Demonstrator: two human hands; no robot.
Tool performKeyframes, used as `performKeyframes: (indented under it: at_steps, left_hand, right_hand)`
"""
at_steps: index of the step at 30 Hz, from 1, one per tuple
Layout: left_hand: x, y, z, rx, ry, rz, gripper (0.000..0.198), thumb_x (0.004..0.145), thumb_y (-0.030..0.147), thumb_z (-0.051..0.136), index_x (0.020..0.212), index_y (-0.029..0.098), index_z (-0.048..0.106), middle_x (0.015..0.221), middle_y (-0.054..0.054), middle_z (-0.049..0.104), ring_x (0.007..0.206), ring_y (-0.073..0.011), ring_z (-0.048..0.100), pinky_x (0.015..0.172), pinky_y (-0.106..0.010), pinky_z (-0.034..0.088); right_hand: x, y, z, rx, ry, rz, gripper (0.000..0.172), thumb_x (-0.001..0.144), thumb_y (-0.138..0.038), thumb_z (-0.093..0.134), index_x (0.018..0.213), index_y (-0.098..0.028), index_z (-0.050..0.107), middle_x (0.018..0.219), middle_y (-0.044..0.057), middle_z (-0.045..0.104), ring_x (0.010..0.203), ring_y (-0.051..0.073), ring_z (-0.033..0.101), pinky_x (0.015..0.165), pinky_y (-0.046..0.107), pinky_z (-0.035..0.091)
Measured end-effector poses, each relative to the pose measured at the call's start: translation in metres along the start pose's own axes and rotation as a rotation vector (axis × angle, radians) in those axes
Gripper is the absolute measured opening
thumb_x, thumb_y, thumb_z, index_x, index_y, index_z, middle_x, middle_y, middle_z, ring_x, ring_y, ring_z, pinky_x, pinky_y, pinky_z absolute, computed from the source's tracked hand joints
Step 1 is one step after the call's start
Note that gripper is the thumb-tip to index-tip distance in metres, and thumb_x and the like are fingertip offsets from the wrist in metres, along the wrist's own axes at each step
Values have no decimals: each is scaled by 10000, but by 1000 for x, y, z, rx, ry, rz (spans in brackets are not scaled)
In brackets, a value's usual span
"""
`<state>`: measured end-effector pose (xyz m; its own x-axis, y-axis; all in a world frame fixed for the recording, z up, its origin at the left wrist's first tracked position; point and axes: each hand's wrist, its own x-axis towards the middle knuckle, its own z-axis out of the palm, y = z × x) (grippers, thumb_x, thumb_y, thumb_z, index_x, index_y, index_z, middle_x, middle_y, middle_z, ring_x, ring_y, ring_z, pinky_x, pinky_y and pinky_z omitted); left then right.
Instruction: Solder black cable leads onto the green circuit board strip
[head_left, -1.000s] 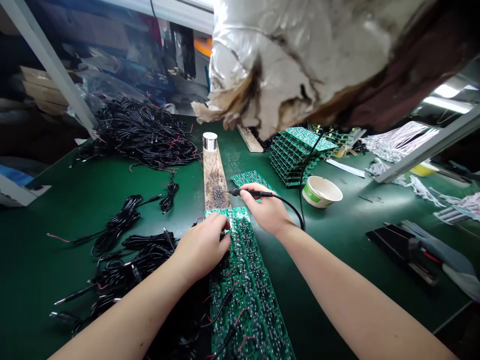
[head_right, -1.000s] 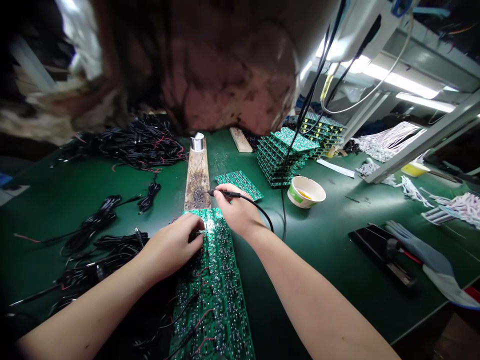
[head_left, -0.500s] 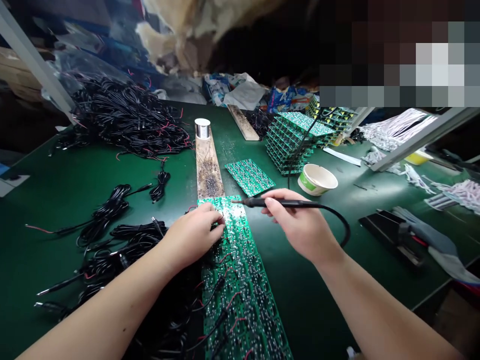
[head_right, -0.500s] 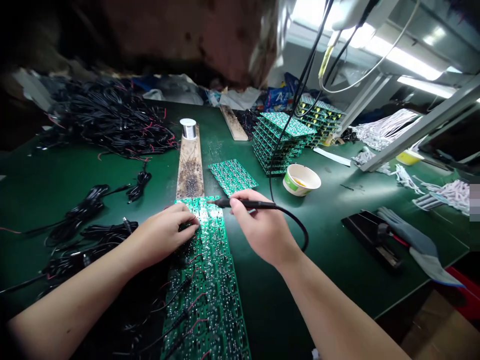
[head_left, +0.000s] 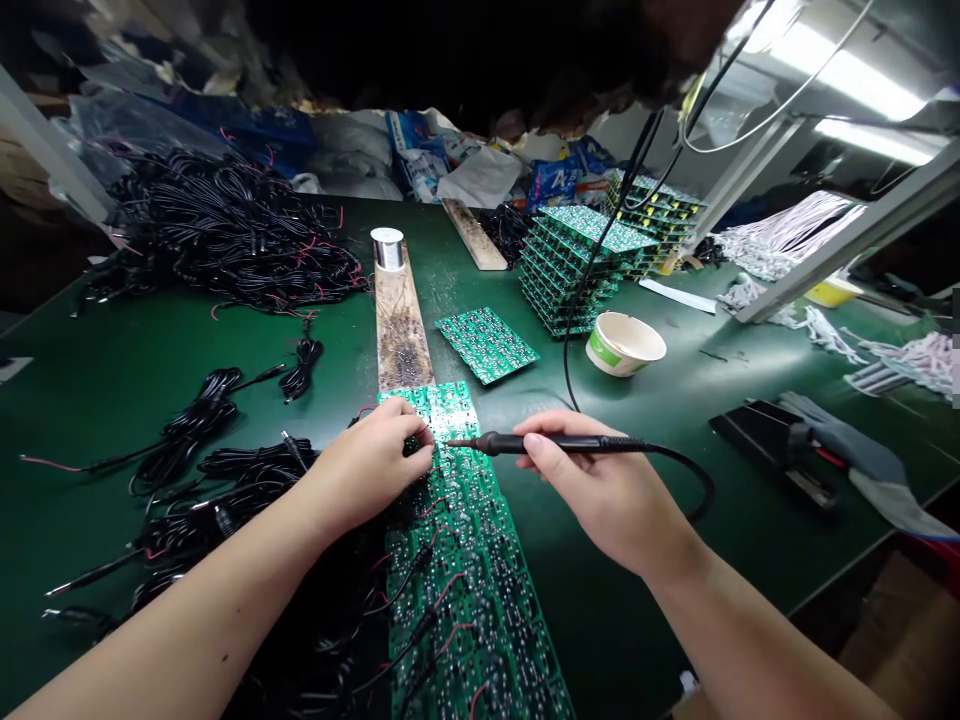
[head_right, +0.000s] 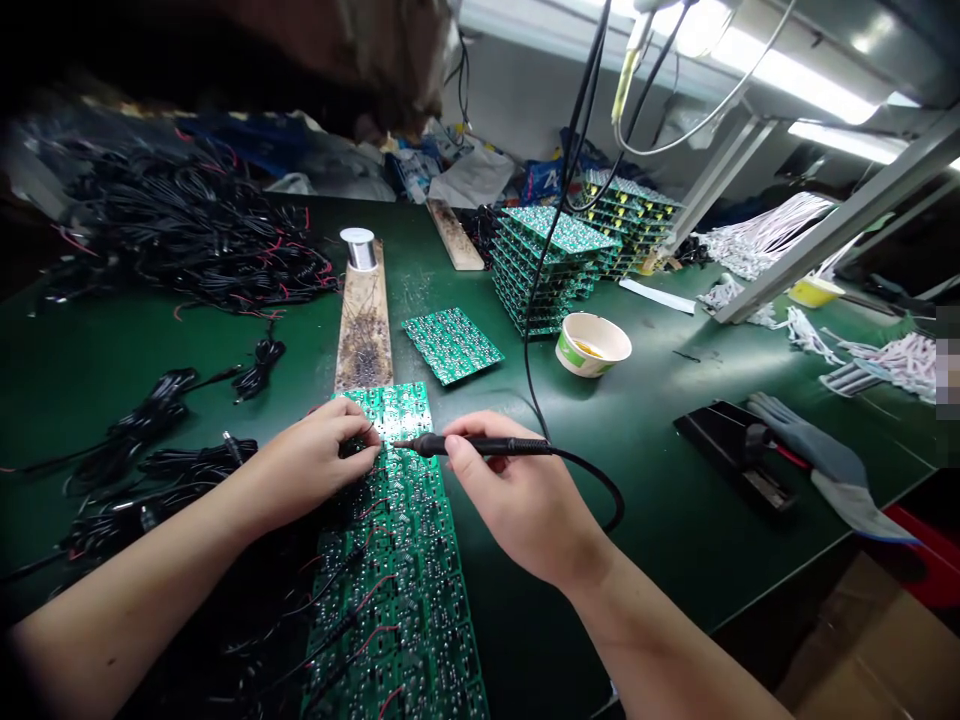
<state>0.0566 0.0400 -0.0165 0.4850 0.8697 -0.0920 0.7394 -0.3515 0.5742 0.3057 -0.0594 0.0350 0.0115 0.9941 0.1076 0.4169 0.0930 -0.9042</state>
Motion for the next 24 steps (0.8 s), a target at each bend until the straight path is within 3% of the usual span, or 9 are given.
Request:
performKeyframes:
  at_steps: [12,24]
  left_hand:
    - [1,4,2,90,14,2,224,930,382,553,878,247,724,1098,-43,654,987,-233,654,923,-383,497]
    - [1,3,3,103,9,30,252,948,390,522,881,246,718,1112,-47,646,1011,-237,652,902,-379,486]
  right_hand:
    - [3,1,1,-64,-52,-19,193,1048,-383,638,1062,-249,776,969,29,801,864,205,755,782,336,614]
    - [-8,0,-3,-47,29,-15,210,1050,-418,646,1097,-261,778,994,31,804,869,202,755,693,304,601]
